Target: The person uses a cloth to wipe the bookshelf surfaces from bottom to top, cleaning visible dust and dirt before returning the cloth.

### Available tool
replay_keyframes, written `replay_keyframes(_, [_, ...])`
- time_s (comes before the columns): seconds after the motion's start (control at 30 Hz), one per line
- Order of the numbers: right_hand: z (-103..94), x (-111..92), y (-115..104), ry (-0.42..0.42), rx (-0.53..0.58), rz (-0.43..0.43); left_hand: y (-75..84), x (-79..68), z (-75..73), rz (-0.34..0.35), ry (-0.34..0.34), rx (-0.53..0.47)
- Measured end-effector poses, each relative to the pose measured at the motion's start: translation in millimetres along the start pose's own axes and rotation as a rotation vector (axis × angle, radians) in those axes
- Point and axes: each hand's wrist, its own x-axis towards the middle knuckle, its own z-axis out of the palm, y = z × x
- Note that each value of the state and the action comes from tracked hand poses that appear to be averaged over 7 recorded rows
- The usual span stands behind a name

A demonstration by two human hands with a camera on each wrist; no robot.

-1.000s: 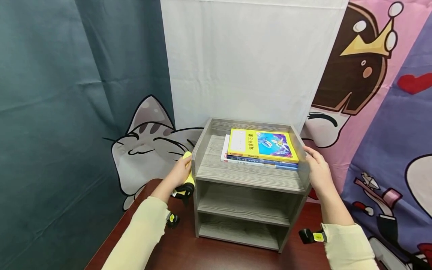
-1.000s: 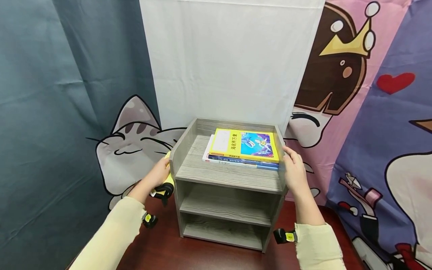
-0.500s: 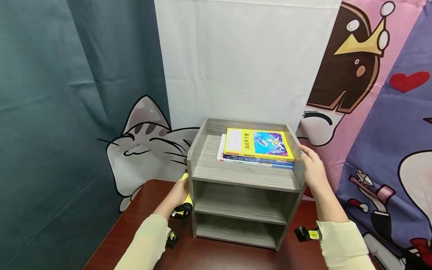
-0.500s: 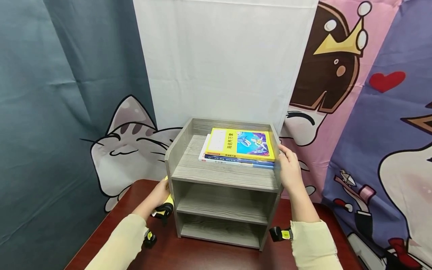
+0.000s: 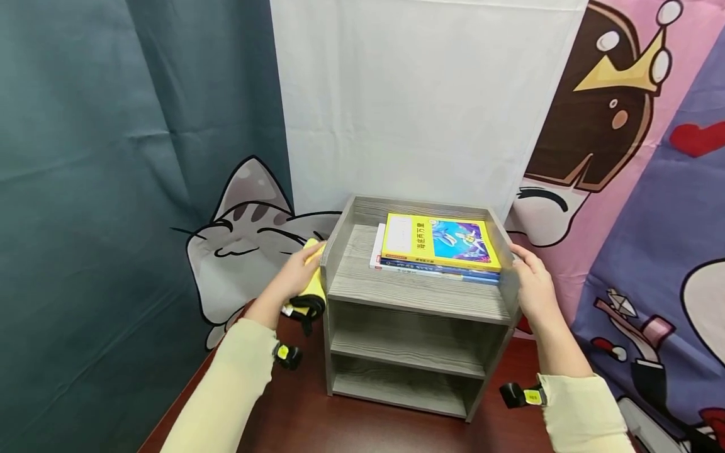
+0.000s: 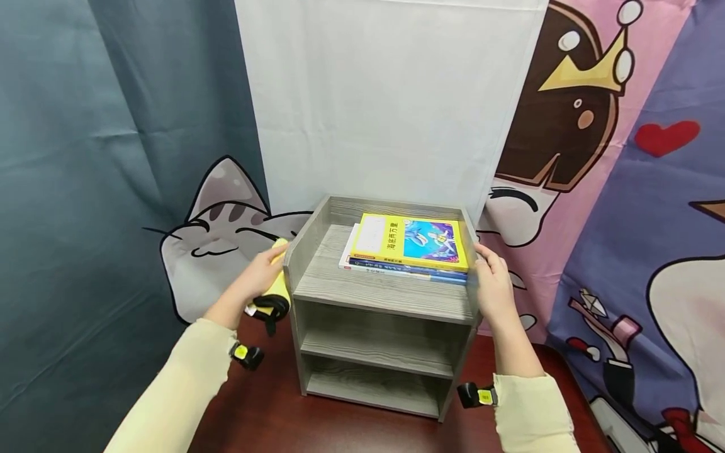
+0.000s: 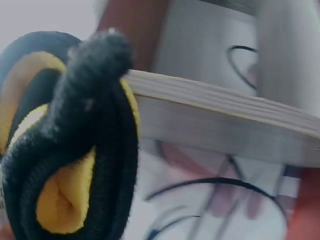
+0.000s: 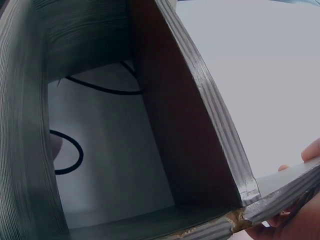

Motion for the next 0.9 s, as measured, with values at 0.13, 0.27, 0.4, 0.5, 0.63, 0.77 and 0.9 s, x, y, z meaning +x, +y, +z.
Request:
replay_keyframes(0.13, [-1.2, -1, 0, 0.003, -0.004, -0.005, 30.8, 7.9, -22.3, 0.005, -0.004, -0.025])
replay_keyframes(0.27, [-1.3, -2, 0, 0.004, 0.009, -0.007, 48.5, 11.3, -33.9, 0.002, -0.014, -0.015])
replay_keyframes(0.4, [0.1, 0, 1, -0.006, 0.018, 0.001, 41.9, 10.9, -30.9, 0.004, -0.017, 0.003])
replay_keyframes(0.5, [0.2, 0, 1, -0.008, 0.017, 0.005, 26.5, 9.9, -20.7, 0.038, -0.013, 0.017])
replay_keyframes(0.63, [-0.1, 0, 0, 0.001, 0.013, 0.009, 2.8, 5.6, -2.4, 0.063, -0.010, 0.053])
replay_keyframes(0.77, [0.4, 0, 0, 0.002, 0.011, 0.015, -17.6, -1.5, 15.5, 0.044, 0.004, 0.072])
replay_keyframes(0.9, [0.5, 0, 0, 0.002, 0.001, 0.022, -35.1, -7.2, 32.0, 0.048, 0.012, 0.094])
